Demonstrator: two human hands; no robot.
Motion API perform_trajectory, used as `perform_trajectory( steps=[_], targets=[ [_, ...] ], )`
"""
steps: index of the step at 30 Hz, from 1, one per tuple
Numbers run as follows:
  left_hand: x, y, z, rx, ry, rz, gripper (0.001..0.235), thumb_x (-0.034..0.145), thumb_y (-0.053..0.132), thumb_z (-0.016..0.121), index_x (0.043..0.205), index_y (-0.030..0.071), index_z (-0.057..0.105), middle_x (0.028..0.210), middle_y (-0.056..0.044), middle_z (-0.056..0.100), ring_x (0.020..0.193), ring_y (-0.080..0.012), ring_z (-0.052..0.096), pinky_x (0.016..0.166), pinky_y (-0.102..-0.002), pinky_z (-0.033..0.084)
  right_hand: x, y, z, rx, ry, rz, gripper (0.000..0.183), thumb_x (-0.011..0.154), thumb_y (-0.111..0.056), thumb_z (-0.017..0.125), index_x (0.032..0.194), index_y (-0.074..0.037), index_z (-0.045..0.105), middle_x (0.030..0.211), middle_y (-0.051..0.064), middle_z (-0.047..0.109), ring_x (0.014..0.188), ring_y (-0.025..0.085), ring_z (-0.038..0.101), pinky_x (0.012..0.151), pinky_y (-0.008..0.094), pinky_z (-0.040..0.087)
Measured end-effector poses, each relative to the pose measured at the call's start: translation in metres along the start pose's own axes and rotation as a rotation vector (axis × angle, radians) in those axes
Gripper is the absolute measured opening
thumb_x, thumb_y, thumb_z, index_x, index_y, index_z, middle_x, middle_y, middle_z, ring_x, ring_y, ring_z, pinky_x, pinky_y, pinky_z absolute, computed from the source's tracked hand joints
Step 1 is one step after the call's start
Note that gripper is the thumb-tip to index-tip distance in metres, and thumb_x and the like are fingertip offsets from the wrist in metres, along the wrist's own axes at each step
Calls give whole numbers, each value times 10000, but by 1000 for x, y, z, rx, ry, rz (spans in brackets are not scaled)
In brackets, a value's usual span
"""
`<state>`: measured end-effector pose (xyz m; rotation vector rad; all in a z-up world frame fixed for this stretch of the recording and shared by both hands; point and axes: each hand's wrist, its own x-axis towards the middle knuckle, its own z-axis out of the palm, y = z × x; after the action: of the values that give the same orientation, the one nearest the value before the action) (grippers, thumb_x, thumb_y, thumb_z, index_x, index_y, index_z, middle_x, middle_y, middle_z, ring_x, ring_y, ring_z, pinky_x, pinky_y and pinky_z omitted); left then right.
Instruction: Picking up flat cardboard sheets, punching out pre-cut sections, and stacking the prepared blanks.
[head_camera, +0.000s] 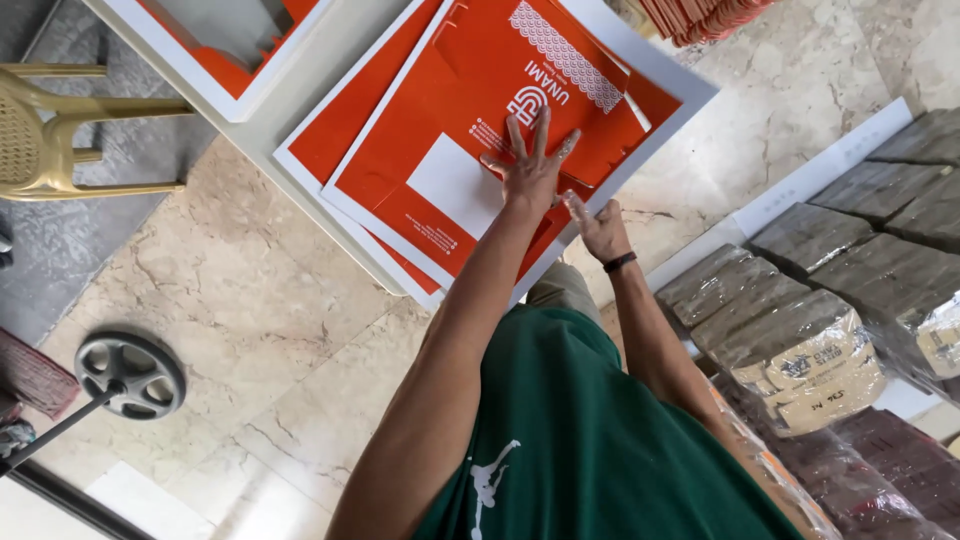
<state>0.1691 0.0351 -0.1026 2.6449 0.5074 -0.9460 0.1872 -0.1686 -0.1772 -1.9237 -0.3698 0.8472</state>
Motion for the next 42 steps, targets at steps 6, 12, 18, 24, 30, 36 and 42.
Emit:
perform_trajectory(
  steps=[6,12,18,24,30,36,42],
  targets=[
    [3,-14,4,-10,50,73,901,994,188,701,1642,479,147,1695,-113,-188,1509,-597,-56,908,-921,346,-9,26,-1,76,-19,4,480,1089,-319,618,1115,153,695,992,322,693,912,357,672,860,540,541],
    [-8,-63,33,-119,41,182,777,974,131,683,1633,338,328,1720,-105,-41,1542,-515,-7,956,-889,347,-11,-6,0,407,-59,501,706,940,-626,793,1011,72,721,844,232,727,729,344,758,735,508,641],
    [-129,-100,39,-54,-48,83,1115,810,343,874,1669,316,165,1716,-154,-104,1525,-560,-35,944,-928,275,-64,-1,79,487,-264,766,812,873,-661,799,1256,38,647,1047,237,717,878,365,731,829,532,618],
    [-136,-94,54,-29,-48,-7,1268,780,473,902,1678,300,24,1697,-218,-145,1478,-635,-87,923,-900,323,-99,-95,91,-19,-238,429,676,897,-538,722,1264,29,696,1202,266,701,1171,425,632,1064,553,476],
    [-123,-86,82,-46,7,-58,1224,848,311,871,1668,347,-37,1681,-228,-193,1460,-651,-107,909,-907,318,-124,-92,96,-27,-139,39,447,982,-348,764,1137,68,718,1039,287,719,996,416,692,873,535,555],
    [-113,-101,67,-66,41,2,1212,815,246,903,1671,362,52,1694,-218,-145,1477,-649,-39,928,-895,332,-114,-142,99,265,-117,347,580,941,-458,798,1265,7,676,1152,211,696,1062,335,663,915,449,516],
    [-120,-124,55,-61,14,-25,1230,773,336,927,1674,355,91,1691,-212,-146,1494,-625,35,974,-888,307,-118,-107,116,481,-86,729,829,839,-597,867,1247,90,643,1142,259,713,1025,370,710,860,447,555]
  ],
)
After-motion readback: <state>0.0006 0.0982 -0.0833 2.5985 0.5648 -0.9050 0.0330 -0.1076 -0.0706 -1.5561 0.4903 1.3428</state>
